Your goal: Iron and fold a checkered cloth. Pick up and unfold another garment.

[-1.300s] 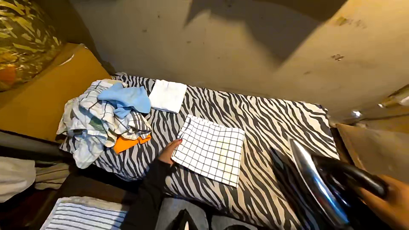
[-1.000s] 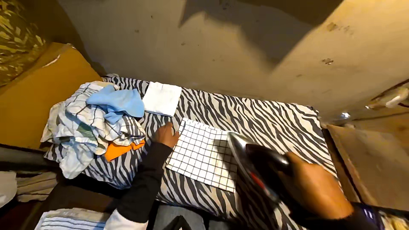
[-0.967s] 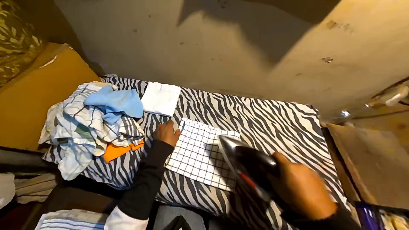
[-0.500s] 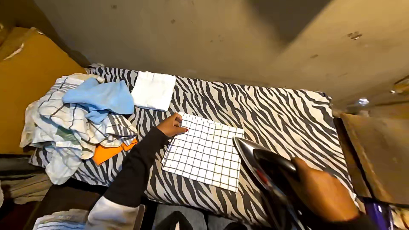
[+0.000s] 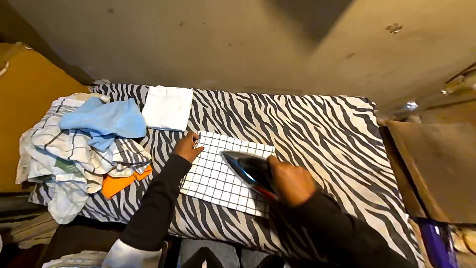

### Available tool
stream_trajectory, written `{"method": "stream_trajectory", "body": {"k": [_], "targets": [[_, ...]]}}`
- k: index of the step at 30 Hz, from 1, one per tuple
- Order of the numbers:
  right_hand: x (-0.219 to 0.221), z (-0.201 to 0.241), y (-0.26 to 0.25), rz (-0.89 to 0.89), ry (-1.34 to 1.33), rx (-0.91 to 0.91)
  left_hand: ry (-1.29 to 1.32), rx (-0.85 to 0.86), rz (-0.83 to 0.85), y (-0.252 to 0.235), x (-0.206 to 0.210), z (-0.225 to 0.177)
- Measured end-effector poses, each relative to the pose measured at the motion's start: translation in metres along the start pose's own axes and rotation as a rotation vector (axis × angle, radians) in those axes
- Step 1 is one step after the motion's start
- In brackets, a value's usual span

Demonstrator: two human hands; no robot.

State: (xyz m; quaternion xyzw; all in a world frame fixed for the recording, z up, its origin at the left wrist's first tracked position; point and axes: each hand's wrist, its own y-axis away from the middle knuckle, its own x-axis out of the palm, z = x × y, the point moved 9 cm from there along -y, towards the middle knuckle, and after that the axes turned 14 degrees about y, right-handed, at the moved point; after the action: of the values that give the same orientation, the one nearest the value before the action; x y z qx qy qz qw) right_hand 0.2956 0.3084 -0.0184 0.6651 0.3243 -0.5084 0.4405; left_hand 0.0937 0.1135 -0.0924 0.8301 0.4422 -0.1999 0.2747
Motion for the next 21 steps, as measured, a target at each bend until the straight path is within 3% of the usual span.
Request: {"method": "stream_trajectory", "body": {"k": [3,7,12,16,21], "targets": [[-0.001,-0.01,-0.044,0.027,-0.02,0.031,-0.13,0.008,-0.004,0.007,-0.001,0.004],[-0.007,0.018,-0.059,-0.027,0.083,-0.215,-0.218,-0.009,-0.065,0.007,-0.006,0.008],[-0.012,0.05,-0.078,-0.021,0.105,-0.191,-0.261,-0.076,-0.16,0.018,-0.009,0.011],[-0.021,0.088,-0.093,-0.02,0.043,-0.166,-0.204,0.053,-0.262,0.064,-0.024,0.02],[-0.036,0.126,-0.118,0.039,0.022,-0.205,-0.032,0.067,-0.218,0.124,-0.01,0.043]]}}
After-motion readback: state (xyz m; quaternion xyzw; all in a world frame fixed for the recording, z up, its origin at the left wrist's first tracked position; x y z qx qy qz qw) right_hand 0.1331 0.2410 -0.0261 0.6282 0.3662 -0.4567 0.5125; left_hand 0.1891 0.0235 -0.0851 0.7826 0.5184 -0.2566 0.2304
